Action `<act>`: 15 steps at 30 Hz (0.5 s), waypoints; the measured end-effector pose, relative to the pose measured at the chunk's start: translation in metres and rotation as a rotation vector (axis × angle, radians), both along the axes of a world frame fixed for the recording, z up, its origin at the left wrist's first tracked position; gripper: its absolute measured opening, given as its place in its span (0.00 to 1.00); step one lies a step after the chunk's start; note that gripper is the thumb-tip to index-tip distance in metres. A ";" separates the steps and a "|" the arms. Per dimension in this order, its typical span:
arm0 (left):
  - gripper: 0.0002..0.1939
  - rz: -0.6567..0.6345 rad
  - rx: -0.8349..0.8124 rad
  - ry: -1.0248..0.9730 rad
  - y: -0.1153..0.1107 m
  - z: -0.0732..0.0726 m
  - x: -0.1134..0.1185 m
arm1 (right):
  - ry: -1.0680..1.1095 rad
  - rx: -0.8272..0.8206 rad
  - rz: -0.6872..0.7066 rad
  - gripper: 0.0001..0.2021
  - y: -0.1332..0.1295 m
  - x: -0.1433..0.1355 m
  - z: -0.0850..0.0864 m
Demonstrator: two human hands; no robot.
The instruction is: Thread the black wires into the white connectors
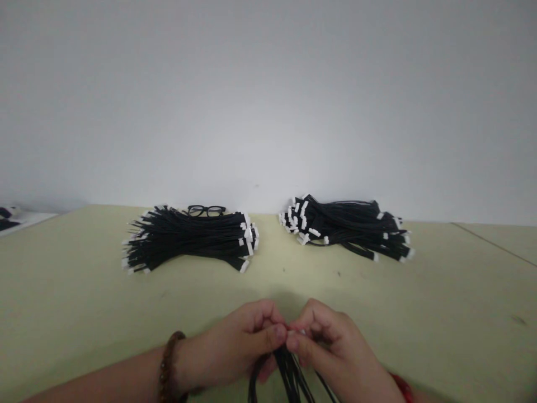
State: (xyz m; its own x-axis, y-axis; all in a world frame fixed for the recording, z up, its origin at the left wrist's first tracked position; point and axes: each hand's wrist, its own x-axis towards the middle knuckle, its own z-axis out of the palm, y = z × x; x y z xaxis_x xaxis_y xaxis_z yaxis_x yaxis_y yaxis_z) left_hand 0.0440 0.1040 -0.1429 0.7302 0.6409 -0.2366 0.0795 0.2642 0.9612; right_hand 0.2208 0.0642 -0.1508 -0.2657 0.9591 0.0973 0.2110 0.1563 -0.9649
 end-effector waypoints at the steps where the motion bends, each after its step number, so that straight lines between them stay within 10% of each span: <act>1: 0.25 0.001 -0.010 -0.005 0.001 0.001 -0.001 | -0.013 0.022 0.033 0.10 -0.002 0.001 0.002; 15: 0.20 -0.023 0.038 -0.080 0.007 -0.023 -0.008 | -0.514 0.197 0.003 0.09 -0.005 0.001 0.000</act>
State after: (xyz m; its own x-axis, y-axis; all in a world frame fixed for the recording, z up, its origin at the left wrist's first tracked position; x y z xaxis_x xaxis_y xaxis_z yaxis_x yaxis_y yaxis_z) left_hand 0.0363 0.1114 -0.1660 0.7605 0.6312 -0.1525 0.0074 0.2263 0.9740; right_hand 0.2220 0.0591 -0.1505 -0.3287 0.9351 0.1321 0.6467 0.3248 -0.6901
